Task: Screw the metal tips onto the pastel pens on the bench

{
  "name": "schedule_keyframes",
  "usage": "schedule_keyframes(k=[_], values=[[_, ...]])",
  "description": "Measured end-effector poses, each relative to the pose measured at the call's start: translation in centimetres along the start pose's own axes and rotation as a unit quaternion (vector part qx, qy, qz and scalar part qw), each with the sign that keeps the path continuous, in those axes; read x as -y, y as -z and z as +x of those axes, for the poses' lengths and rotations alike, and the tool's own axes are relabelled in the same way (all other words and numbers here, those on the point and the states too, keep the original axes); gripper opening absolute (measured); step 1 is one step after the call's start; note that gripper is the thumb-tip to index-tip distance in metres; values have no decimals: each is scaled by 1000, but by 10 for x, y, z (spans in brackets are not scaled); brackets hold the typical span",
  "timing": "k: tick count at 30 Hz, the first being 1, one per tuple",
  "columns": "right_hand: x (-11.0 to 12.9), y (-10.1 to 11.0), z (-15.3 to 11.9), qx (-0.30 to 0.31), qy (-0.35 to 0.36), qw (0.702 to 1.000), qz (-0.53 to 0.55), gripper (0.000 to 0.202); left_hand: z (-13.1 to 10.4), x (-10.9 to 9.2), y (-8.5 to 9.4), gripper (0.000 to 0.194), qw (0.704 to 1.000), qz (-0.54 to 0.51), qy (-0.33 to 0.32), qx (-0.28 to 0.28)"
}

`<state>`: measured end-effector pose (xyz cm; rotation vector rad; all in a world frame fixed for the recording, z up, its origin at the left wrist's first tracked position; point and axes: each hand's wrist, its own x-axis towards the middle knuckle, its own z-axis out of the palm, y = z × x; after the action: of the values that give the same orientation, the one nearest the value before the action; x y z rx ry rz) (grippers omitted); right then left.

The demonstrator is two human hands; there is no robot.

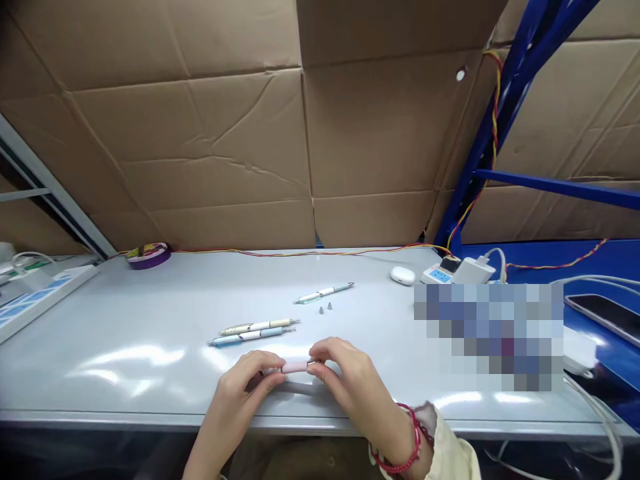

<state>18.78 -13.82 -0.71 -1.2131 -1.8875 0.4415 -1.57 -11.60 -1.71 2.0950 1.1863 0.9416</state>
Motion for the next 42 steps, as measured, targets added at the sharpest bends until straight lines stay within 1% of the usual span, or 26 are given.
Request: schedule_keyframes(k=[3, 7, 10, 13, 15, 19, 21, 23, 24, 26, 28, 31, 34, 36, 37, 40, 42], values=[[0, 2, 0, 4, 13, 1000, 10, 10, 0, 1, 0, 12, 1000, 7, -10, -3], [-2, 2, 0, -1, 31, 999, 21, 10, -2, 0, 0, 15, 1000, 20, -13, 8], [-3, 3, -1, 0, 21, 1000, 13, 8, -3, -1, 1, 16, 999, 23, -18, 14], [-3, 3, -1, 14, 8, 1000, -20, 10, -3, 0, 0, 17, 999, 22, -30, 9], [-2, 2, 0, 28, 0, 998, -53, 15, -2, 0, 0, 17, 999, 28, -32, 5], [-2, -3, 1, 57, -16, 988, -141, 38, -2, 0, -1, 18, 999, 39, -33, 12], [-3, -3, 0, 61, -35, 983, -169, 43, -1, -1, -2, 18, 998, 42, -35, 16], [-2, -2, 0, 58, -45, 987, -145, 33, -1, -2, -2, 19, 998, 44, -35, 7], [-2, -1, 0, 59, -40, 991, -115, 27, -1, -2, -2, 18, 998, 44, -34, -1], [-2, 2, 0, 61, -20, 997, -49, 25, -1, -2, -3, 18, 998, 44, -33, -14], [-2, 2, 0, 63, -8, 998, -18, 18, -1, -1, -3, 17, 998, 42, -36, -12], [-4, -1, 0, 66, -13, 996, -56, 20, -1, 0, -3, 18, 998, 44, -43, -5], [-6, -4, -1, 76, -11, 989, -127, 37, -1, 0, -2, 16, 998, 44, -50, -1], [-6, -4, -2, 76, -6, 986, -148, 46, -1, -1, -2, 14, 998, 38, -56, -1], [-6, -3, -2, 72, -3, 987, -142, 44, -1, -1, -2, 14, 998, 36, -56, -5], [-5, 0, -2, 57, 6, 994, -92, 30, -2, -1, -2, 14, 998, 33, -48, -22], [-4, 1, -1, 54, 5, 995, -80, 24, -2, -1, -2, 14, 998, 33, -44, -21]])
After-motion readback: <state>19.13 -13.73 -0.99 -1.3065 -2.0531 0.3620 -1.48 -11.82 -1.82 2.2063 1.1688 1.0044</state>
